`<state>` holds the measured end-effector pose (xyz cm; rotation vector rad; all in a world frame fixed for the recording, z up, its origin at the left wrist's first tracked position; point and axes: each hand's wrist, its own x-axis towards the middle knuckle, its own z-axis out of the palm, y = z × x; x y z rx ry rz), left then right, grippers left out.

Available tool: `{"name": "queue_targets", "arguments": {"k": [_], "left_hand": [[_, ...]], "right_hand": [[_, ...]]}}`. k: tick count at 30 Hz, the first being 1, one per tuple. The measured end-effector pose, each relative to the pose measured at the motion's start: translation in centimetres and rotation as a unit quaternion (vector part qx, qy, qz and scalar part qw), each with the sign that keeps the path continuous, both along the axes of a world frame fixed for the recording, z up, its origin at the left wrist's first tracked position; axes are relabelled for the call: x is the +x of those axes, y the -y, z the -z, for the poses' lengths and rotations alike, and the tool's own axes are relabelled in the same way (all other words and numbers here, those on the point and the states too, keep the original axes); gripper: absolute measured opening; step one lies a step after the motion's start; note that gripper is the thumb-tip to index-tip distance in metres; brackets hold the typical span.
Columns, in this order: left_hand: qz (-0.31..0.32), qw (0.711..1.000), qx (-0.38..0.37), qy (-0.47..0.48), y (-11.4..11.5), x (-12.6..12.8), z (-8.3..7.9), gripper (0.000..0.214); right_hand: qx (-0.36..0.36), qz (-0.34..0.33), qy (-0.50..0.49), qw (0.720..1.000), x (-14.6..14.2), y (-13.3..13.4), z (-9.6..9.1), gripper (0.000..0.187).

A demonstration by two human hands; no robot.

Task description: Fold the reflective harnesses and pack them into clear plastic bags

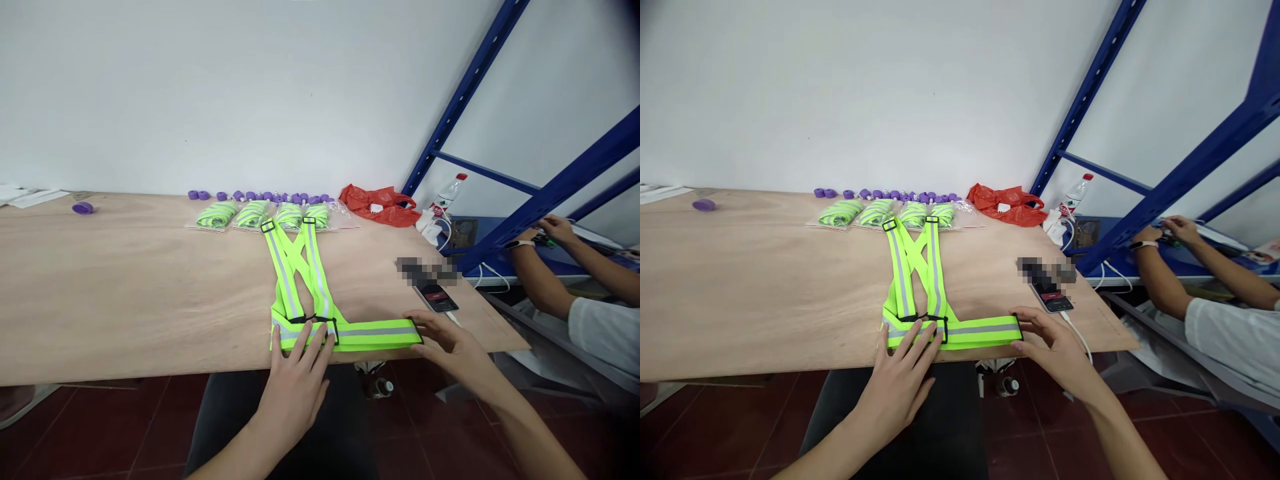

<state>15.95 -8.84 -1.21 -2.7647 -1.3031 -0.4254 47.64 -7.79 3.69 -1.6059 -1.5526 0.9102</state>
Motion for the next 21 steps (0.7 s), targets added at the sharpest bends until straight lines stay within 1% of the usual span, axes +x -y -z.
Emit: {"name": "queue_targets", "arguments": {"k": [2, 4, 5, 7, 9, 10, 12, 14, 16, 18, 21], "left_hand": [[-0.002, 1.0, -0.002, -0.002, 0.0, 0.0, -0.1, 0.058], [-0.002, 1.0, -0.006, -0.004, -0.1, 0.0, -0.3, 0.058], [-0.002, 1.0, -0.009, -0.002, -0.1, 0.1, -0.4, 0.057], [0.001, 1.0, -0.016, 0.008, -0.2, 0.2, -0.7, 0.057], [-0.002, 0.999, -0.027, 0.017, -0.2, 0.4, -1.0, 0.056], [-0.005, 0.999, -0.034, 0.018, -0.1, 0.5, -1.0, 0.055], [-0.01, 0.999, -0.052, 0.009, 0.0, 0.9, -0.8, 0.051], [-0.024, 0.997, -0.079, -0.011, 0.2, 1.2, -0.5, 0.042], [-0.04, 0.993, -0.106, -0.033, 0.3, 1.5, -0.3, 0.032], [-0.047, 0.992, -0.114, -0.042, 0.5, 1.6, -0.1, 0.028], [-0.035, 0.996, -0.083, -0.003, 0.6, 1.4, 0.0, 0.033]], "right_hand": [[0.033, 0.008, 0.008, 0.999, -1.2, -0.4, -1.2, 0.057], [0.065, -0.015, 0.029, 0.997, -3.2, -1.1, -3.2, 0.053], [0.08, -0.038, 0.036, 0.995, -4.6, -1.6, -4.3, 0.05], [0.087, -0.111, 0.054, 0.988, -7.9, -2.7, -6.2, 0.047], [0.08, -0.19, 0.076, 0.976, -11.6, -4.0, -7.2, 0.043], [0.088, -0.229, 0.094, 0.965, -13.5, -4.6, -7.2, 0.041], [0.121, -0.301, 0.155, 0.933, -17.0, -5.7, -6.3, 0.039], [0.148, -0.369, 0.214, 0.892, -19.6, -6.5, -4.6, 0.036], [0.152, -0.406, 0.249, 0.866, -21.1, -6.8, -2.9, 0.031], [0.145, -0.421, 0.257, 0.858, -21.6, -7.0, -1.7, 0.03], [0.134, -0.43, 0.232, 0.862, -21.4, -7.2, -1.0, 0.037]]}}
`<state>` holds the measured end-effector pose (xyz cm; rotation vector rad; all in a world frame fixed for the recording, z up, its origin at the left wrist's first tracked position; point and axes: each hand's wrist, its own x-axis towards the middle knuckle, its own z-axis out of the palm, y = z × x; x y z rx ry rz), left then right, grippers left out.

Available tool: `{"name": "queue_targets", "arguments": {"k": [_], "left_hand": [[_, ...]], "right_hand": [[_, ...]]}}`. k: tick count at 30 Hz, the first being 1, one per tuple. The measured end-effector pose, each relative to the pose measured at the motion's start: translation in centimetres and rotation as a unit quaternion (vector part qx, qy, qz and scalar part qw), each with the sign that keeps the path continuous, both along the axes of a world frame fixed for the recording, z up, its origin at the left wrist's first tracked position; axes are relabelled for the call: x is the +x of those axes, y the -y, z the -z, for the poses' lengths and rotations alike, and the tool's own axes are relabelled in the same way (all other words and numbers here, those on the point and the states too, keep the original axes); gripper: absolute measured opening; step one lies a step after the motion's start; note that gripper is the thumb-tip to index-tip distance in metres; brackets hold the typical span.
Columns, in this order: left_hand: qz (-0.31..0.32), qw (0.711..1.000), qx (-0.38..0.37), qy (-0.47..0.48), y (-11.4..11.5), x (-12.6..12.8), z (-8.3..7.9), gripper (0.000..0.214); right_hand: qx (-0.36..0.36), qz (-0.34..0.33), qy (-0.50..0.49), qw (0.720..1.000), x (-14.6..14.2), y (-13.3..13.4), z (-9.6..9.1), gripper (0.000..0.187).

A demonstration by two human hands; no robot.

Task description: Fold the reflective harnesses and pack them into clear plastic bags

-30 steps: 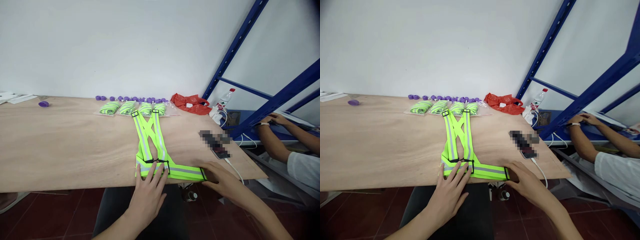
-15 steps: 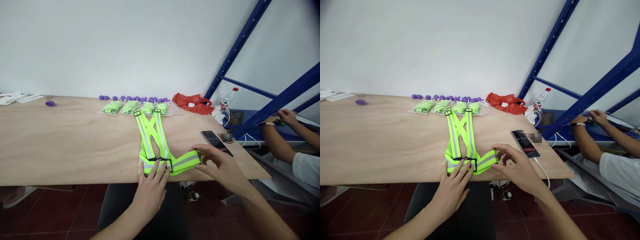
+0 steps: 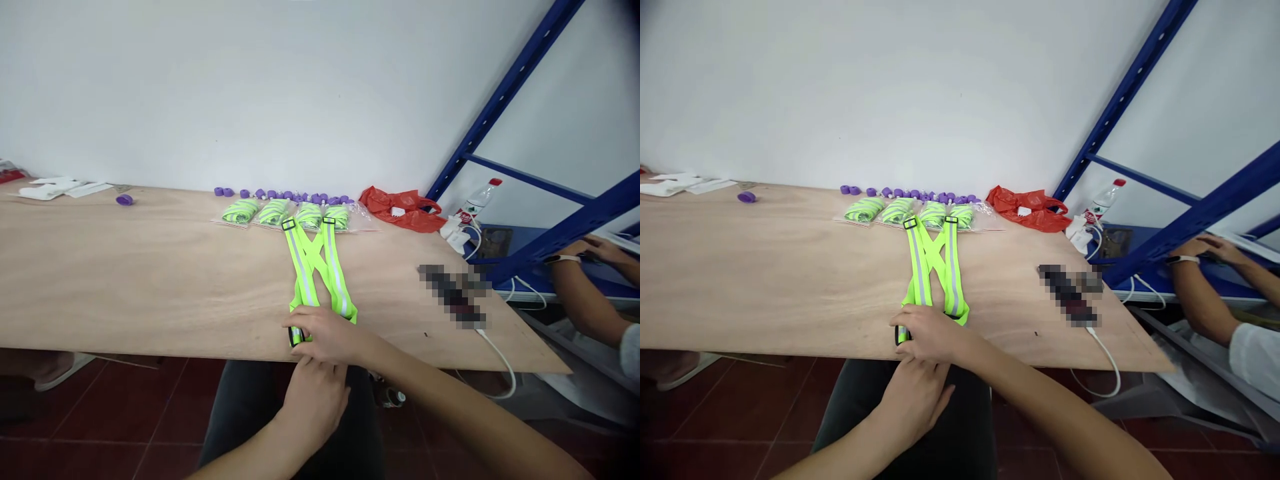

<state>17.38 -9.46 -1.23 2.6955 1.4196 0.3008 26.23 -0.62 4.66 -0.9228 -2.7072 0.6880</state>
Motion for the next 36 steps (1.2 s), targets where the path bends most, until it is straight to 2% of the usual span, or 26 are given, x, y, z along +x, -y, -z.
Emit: {"name": "queue_targets", "arguments": {"k": [4, 8, 10, 12, 14, 19, 22, 24, 28, 31, 33, 36], "left_hand": [[0.037, 0.987, 0.046, 0.152, 0.5, -0.8, -0.4, 0.035], [0.135, 0.931, 0.094, 0.325, 1.0, -2.9, -2.1, 0.029], [0.147, 0.908, 0.12, 0.374, 0.6, -4.2, -2.7, 0.027], [0.138, 0.899, 0.143, 0.391, -0.2, -5.4, -2.8, 0.027], [0.123, 0.902, 0.159, 0.382, -1.3, -6.3, -2.4, 0.027], [0.099, 0.931, 0.155, 0.316, -3.1, -7.2, -0.7, 0.022], [0.109, 0.939, 0.164, 0.281, -3.6, -7.4, -0.4, 0.02], [0.111, 0.944, 0.164, 0.263, -3.9, -7.6, -0.3, 0.021], [0.121, 0.949, 0.158, 0.243, -4.3, -8.2, -0.4, 0.021], [0.119, 0.955, 0.16, 0.221, -4.0, -8.5, -0.5, 0.022], [0.112, 0.962, 0.155, 0.197, -3.6, -8.6, -0.5, 0.025], [0.099, 0.974, 0.141, 0.149, -2.9, -8.8, -0.5, 0.034]], "right_hand": [[-0.047, 0.013, -0.041, 0.998, 0.3, -0.3, 0.7, 0.042], [-0.073, 0.03, -0.098, 0.992, 0.5, -0.4, 1.9, 0.045], [-0.092, 0.014, -0.132, 0.987, 0.8, -0.4, 2.3, 0.041], [-0.114, -0.01, -0.169, 0.979, 1.1, -0.3, 2.5, 0.041], [-0.136, -0.019, -0.2, 0.97, 1.5, -0.3, 2.5, 0.046], [-0.141, 0.033, -0.241, 0.96, 1.9, -0.2, 2.3, 0.059], [-0.102, 0.059, -0.268, 0.956, 1.7, 0.1, 2.4, 0.054], [-0.041, 0.084, -0.284, 0.954, 1.8, 0.6, 2.7, 0.042], [0.184, 0.126, -0.206, 0.953, 3.3, 2.8, 4.1, 0.025], [0.315, 0.141, -0.124, 0.93, 5.2, 4.8, 5.3, 0.021], [0.341, 0.143, -0.092, 0.924, 6.3, 5.8, 5.9, 0.029], [0.322, 0.143, -0.053, 0.934, 7.3, 6.6, 6.3, 0.042]]}}
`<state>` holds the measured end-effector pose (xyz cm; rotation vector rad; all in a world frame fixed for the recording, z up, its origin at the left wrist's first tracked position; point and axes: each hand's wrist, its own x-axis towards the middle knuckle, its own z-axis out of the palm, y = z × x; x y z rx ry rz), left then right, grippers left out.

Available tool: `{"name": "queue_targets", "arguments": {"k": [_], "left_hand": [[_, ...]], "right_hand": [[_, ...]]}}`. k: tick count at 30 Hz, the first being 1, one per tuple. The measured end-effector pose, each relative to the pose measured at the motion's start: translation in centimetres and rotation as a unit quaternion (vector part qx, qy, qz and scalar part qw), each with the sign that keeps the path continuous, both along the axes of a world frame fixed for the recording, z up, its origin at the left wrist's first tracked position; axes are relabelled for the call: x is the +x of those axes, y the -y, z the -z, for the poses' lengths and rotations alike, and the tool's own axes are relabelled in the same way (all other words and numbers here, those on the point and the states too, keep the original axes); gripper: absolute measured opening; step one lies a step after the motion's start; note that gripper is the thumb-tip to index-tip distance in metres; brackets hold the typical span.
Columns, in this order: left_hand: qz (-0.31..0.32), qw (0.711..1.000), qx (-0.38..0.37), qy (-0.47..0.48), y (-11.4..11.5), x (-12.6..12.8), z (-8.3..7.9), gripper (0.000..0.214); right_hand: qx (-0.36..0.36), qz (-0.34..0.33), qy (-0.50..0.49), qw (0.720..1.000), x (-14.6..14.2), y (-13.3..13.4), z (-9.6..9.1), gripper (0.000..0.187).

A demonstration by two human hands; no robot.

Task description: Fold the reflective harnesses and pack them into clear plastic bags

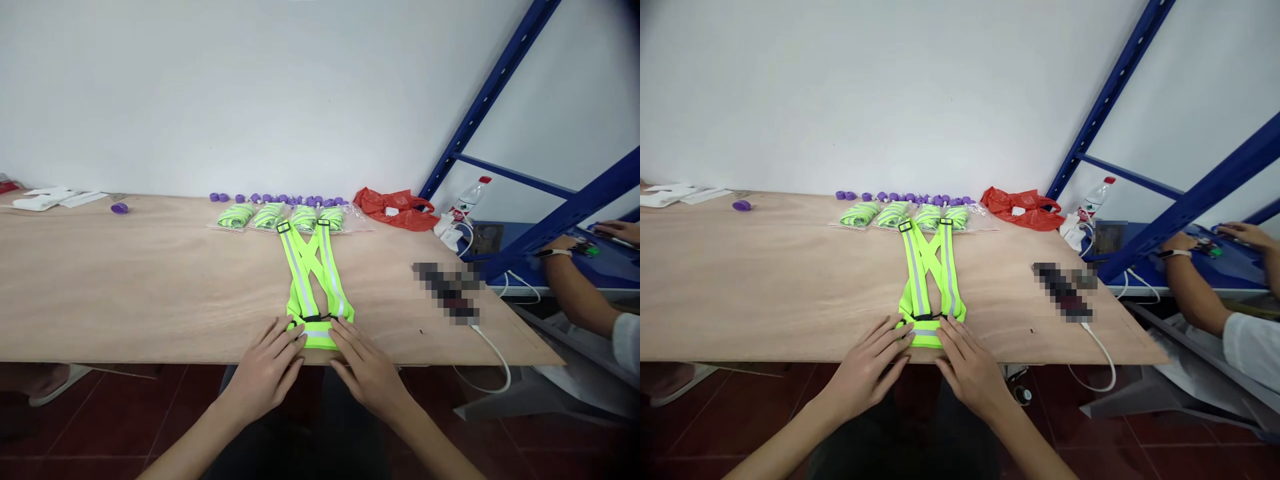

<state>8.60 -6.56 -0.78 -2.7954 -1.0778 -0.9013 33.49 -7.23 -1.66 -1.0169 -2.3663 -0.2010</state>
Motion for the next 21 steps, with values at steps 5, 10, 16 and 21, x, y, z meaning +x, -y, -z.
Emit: {"name": "queue_targets", "arguments": {"k": [5, 10, 16, 21], "left_hand": [[-0.024, 0.999, -0.002, -0.044, 0.5, -0.2, 0.4, 0.04], [-0.014, 0.998, 0.058, 0.001, 0.8, -0.3, 0.8, 0.029], [0.016, 0.995, 0.084, 0.051, 1.0, -0.4, 0.6, 0.024], [0.033, 0.997, 0.032, 0.063, 0.6, -0.2, 0.2, 0.019]], "right_hand": [[-0.021, -0.007, 0.013, 1.0, 0.5, 0.3, 0.4, 0.047], [0.002, -0.037, -0.02, 0.999, 1.0, 0.9, 0.2, 0.049], [-0.006, -0.057, -0.061, 0.996, 1.1, 1.3, -0.3, 0.046], [-0.024, -0.057, -0.104, 0.993, 0.8, 1.0, -0.1, 0.047]]}}
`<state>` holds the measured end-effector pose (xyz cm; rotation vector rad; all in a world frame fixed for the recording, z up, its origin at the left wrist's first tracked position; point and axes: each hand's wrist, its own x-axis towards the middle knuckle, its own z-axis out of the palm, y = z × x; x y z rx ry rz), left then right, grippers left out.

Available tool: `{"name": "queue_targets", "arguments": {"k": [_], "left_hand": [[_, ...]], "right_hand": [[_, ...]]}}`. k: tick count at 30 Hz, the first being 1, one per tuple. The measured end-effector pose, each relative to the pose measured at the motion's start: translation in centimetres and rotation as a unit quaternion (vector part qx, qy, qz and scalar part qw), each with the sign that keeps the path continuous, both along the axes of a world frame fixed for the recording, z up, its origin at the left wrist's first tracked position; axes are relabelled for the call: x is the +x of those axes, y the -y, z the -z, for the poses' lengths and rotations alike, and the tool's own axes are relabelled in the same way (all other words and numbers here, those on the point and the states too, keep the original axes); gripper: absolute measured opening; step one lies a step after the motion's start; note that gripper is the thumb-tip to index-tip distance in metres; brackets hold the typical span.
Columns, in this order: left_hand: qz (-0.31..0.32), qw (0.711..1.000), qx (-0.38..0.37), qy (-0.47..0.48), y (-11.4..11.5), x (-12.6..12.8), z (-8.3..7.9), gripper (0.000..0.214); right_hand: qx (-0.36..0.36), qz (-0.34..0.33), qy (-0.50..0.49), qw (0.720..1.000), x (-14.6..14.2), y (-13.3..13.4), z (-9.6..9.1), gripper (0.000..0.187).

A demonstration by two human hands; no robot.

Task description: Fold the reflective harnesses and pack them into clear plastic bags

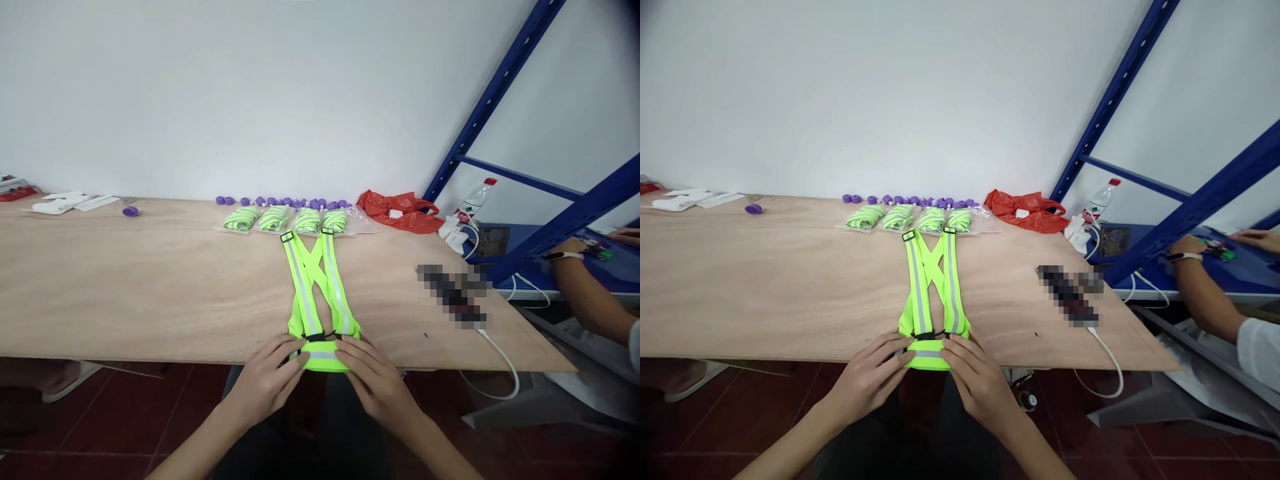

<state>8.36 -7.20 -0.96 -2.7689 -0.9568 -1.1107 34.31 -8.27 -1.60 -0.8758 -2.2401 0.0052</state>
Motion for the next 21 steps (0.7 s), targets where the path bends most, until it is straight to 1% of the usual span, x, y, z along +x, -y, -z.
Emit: {"name": "queue_targets", "arguments": {"k": [4, 8, 13, 16, 21], "left_hand": [[0.021, 0.998, -0.053, -0.023, -0.4, 0.0, -0.6, 0.017], [0.035, 0.993, -0.101, -0.048, -0.8, -0.1, -1.1, 0.017], [0.045, 0.992, -0.106, -0.05, -1.0, 0.0, -1.6, 0.015], [0.042, 0.992, -0.11, -0.049, -1.0, 0.1, -1.8, 0.014], [0.051, 0.988, -0.13, -0.066, -1.4, 0.0, -1.9, 0.012]], "right_hand": [[-0.033, -0.015, -0.023, 0.999, -0.1, -0.3, -0.5, 0.043], [-0.066, -0.033, -0.023, 0.997, 0.0, -0.4, -1.2, 0.038], [-0.079, -0.028, -0.04, 0.996, 0.0, -0.5, -1.2, 0.04], [-0.095, -0.03, -0.043, 0.994, 0.0, -0.5, -1.3, 0.038], [-0.123, -0.046, -0.025, 0.991, 0.1, -0.8, -2.1, 0.037]]}}
